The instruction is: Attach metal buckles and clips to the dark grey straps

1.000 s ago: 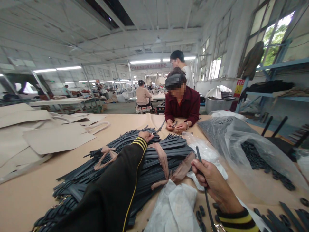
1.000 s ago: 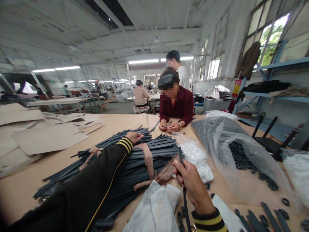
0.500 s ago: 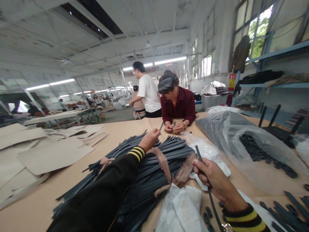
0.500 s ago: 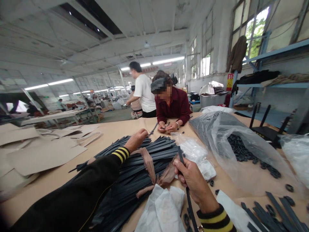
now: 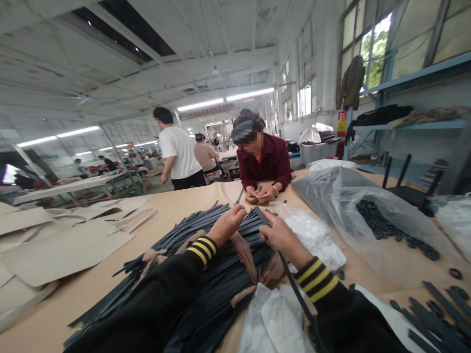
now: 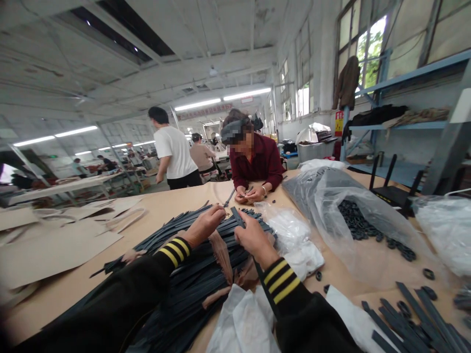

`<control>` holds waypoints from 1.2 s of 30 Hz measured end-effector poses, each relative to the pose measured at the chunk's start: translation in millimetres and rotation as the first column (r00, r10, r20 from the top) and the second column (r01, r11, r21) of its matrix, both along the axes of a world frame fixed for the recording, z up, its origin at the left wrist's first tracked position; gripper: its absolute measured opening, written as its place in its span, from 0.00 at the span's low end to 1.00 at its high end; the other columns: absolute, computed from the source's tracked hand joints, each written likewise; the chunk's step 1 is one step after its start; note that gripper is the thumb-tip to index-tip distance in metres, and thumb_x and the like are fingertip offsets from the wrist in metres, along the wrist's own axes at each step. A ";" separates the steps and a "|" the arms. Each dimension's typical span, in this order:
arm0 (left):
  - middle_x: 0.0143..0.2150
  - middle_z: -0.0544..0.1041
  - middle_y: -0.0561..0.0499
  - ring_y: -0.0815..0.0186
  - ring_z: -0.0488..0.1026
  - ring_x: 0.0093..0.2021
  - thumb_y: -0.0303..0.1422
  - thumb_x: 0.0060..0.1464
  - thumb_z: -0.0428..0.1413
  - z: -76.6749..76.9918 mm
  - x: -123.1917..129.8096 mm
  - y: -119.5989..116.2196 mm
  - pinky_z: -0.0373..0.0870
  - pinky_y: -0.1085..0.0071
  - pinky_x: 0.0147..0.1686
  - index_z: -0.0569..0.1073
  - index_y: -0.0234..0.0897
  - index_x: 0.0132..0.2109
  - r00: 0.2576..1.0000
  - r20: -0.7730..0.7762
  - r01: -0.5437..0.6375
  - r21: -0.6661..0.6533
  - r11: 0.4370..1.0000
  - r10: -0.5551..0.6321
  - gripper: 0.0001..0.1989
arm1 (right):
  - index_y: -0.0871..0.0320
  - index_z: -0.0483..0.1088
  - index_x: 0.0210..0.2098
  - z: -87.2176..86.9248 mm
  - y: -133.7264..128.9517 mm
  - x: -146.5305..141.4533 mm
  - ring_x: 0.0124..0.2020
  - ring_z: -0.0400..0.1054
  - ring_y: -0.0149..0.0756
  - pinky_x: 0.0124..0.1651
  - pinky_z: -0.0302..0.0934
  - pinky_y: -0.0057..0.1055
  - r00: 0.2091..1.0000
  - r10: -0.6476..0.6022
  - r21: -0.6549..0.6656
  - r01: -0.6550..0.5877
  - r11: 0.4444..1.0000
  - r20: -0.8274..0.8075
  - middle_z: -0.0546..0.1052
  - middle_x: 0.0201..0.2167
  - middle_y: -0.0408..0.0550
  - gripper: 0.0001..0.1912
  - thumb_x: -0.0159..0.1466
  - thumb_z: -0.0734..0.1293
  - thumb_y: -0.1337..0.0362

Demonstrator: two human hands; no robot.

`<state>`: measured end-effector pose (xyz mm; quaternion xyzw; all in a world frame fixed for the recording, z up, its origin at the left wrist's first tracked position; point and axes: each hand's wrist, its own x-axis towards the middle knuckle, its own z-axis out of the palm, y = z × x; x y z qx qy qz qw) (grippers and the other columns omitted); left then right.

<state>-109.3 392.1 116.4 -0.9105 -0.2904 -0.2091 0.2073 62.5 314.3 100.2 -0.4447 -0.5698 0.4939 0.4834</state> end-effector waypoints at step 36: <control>0.36 0.70 0.49 0.70 0.69 0.32 0.33 0.53 0.50 -6.9 4.7 37.0 0.68 0.69 0.31 0.68 0.30 0.39 0.410 0.454 0.201 -0.891 0.407 0.791 0.10 | 0.60 0.62 0.32 -34.8 -6.2 -0.5 0.12 0.52 0.17 0.11 0.41 0.13 0.852 -0.041 -0.340 -0.164 0.926 -0.521 0.65 0.20 0.39 0.06 0.60 0.56 0.64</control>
